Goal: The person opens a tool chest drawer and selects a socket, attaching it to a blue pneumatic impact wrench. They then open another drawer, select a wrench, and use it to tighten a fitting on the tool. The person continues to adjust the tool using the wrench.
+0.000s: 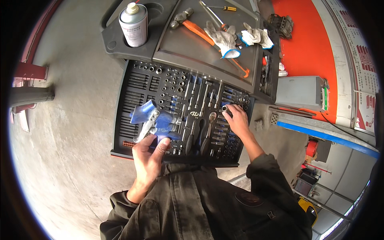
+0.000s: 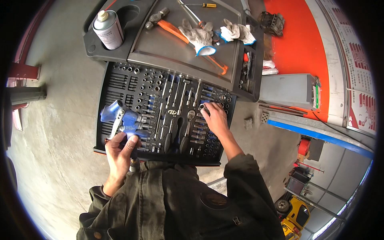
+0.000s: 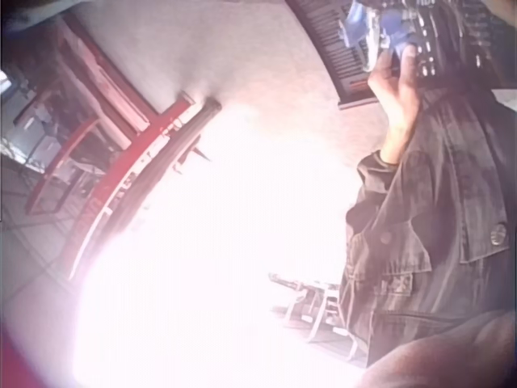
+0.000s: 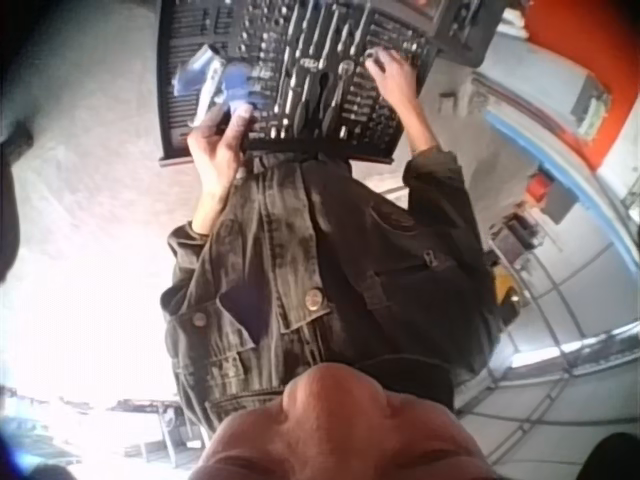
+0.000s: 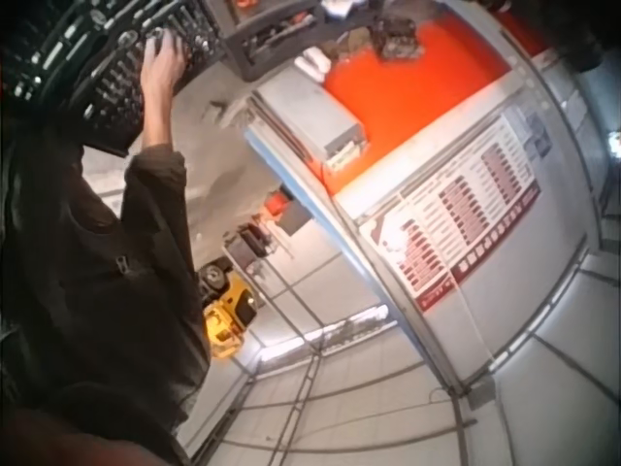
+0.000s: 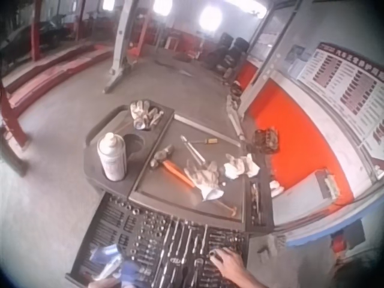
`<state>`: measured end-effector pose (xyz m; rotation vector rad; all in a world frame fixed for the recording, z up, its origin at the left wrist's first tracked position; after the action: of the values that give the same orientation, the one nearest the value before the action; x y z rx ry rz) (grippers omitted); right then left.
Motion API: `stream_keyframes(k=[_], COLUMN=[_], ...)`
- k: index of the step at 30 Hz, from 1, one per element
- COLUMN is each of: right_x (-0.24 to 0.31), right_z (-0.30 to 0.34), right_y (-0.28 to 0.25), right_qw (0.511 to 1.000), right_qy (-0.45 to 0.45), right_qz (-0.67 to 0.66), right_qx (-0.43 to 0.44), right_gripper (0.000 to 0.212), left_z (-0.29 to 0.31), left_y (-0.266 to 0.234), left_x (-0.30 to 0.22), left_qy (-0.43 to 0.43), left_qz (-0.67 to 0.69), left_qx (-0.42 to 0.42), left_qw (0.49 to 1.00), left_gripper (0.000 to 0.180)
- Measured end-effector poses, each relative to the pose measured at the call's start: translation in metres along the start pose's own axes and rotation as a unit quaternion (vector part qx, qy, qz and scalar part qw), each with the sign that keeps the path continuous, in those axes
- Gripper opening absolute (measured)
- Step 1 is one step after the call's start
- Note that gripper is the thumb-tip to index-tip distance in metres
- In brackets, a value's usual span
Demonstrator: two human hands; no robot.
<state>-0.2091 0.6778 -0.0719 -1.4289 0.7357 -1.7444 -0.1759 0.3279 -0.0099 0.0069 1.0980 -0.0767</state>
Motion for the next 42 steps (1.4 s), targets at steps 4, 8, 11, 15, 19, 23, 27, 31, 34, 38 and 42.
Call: stream_keyframes(k=[4,8,11,15,19,23,27,31,34,38,42], right_x=[0.041,0.115,0.151,0.177,0.188,0.194,0.200,0.194,0.203,0.211,0.220], right_z=[0.019,0.028,0.027,0.023,0.026,0.032,0.035,0.034,0.035,0.036,0.040], right_y=[0.001,-0.005,-0.016,-0.013,-0.011,-0.005,-0.007,-0.009,-0.012,-0.014,-0.022], right_qw=[0.972,0.926,0.932,0.926,0.934,0.923,0.917,0.907,0.915,0.925,0.942], right_qy=[0.015,0.062,0.011,-0.007,-0.032,-0.029,-0.033,-0.026,-0.026,-0.035,-0.097], right_qz=[-0.232,-0.367,-0.361,-0.375,-0.354,-0.383,-0.397,-0.419,-0.402,-0.378,-0.317], right_qx=[0.032,0.067,0.035,0.047,0.045,0.034,0.006,-0.015,0.014,0.013,-0.051], right_gripper=[0.027,0.030,0.034,0.037,0.034,0.034,0.033,0.032,0.034,0.034,0.032], left_z=[-0.003,-0.005,-0.007,-0.010,-0.007,-0.003,0.001,0.006,0.009,0.011,0.013], left_y=[0.007,0.013,0.017,0.019,0.016,0.013,0.010,0.006,0.005,0.003,0.001], left_x=[-0.003,-0.013,-0.018,-0.014,-0.012,-0.013,-0.014,-0.013,-0.012,-0.010,-0.012], left_qy=[0.006,0.021,0.019,0.014,0.016,0.013,0.023,0.029,0.034,0.047,0.046], left_qz=[-0.012,0.003,-0.001,0.011,0.016,0.031,0.044,0.038,0.034,0.028,0.022], left_qx=[0.024,0.034,0.044,0.058,0.058,0.057,0.048,0.044,0.038,0.030,0.027], left_qw=[1.000,0.999,0.999,0.998,0.998,0.998,0.998,0.998,0.998,0.998,0.998], left_gripper=[0.021,0.019,0.020,0.020,0.021,0.022,0.022,0.022,0.023,0.024,0.024])
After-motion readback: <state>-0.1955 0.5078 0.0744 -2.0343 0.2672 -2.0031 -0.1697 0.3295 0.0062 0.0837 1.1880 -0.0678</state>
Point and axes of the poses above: each hand's wrist, its own z-axis away from the middle knuckle, its own y-axis out of the palm, x = y × z, the point moved 10 cm from there along -z, towards the middle knuckle, and after that the axes turned 10 degrees about -z, right-handed, at the moved point
